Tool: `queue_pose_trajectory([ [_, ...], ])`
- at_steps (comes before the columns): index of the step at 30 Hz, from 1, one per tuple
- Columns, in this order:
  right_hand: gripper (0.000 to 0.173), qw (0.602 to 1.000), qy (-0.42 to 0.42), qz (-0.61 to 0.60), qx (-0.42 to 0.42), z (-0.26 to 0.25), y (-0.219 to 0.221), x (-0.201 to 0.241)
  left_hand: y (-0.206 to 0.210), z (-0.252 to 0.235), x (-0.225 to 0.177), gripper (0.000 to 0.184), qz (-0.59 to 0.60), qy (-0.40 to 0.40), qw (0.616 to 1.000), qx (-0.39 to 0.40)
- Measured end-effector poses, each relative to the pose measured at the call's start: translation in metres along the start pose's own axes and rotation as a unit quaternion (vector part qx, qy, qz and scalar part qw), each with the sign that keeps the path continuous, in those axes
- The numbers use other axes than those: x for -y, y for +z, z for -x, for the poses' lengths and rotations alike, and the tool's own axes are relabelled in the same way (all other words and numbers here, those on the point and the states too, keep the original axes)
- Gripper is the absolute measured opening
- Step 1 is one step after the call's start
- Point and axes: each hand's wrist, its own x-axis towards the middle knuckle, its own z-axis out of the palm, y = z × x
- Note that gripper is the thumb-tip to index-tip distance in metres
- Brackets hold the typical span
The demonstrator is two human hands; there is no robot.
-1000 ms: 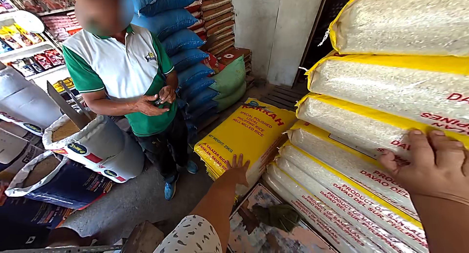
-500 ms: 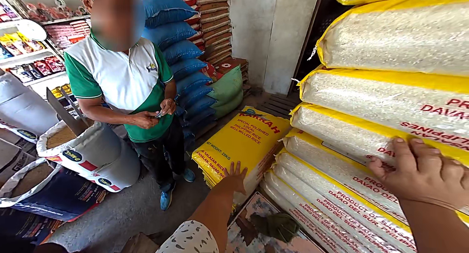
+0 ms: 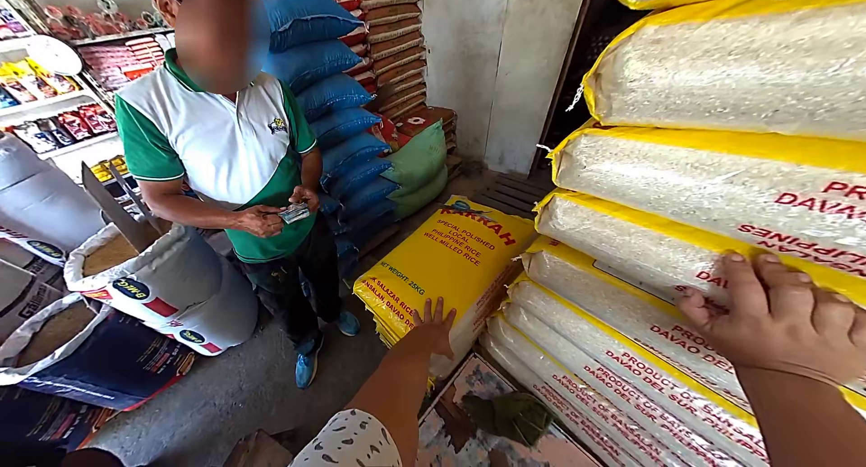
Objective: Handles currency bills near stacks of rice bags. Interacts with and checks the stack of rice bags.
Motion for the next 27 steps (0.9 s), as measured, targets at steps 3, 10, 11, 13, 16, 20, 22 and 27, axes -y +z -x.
queue_pose_trajectory([
  [3,0.062,1.000,0.004,-0.004,0.006,0.001,0.003,-0.002,-0.001,0.000,0.000,0.123,0.001,0.002,1.000,0.002],
  [10,0.062,1.000,0.012,-0.013,0.023,0.003,0.007,-0.005,-0.001,-0.002,-0.001,0.128,-0.008,0.002,1.000,0.016],
  [11,0.063,1.000,0.012,-0.010,0.021,0.003,0.006,-0.004,-0.007,0.000,-0.001,0.127,-0.012,0.005,1.000,0.028],
  [13,0.064,1.000,0.003,0.009,0.009,0.000,0.002,0.000,-0.032,0.011,-0.001,0.118,-0.018,0.020,0.999,0.042],
  [16,0.064,0.998,-0.014,0.054,-0.021,-0.002,0.002,-0.003,-0.070,0.023,0.001,0.101,0.067,0.044,0.993,-0.084],
  [20,0.061,0.995,-0.028,0.083,-0.053,-0.001,0.004,-0.002,-0.033,-0.021,0.024,0.094,0.097,-0.001,0.976,-0.197],
  [22,0.060,0.993,-0.028,0.096,-0.054,-0.001,0.004,-0.002,0.000,-0.043,0.030,0.097,0.055,-0.025,0.976,-0.209],
  [27,0.057,0.996,0.014,0.084,-0.015,0.005,0.005,-0.004,0.025,-0.059,0.030,0.090,0.002,-0.024,0.946,-0.323],
])
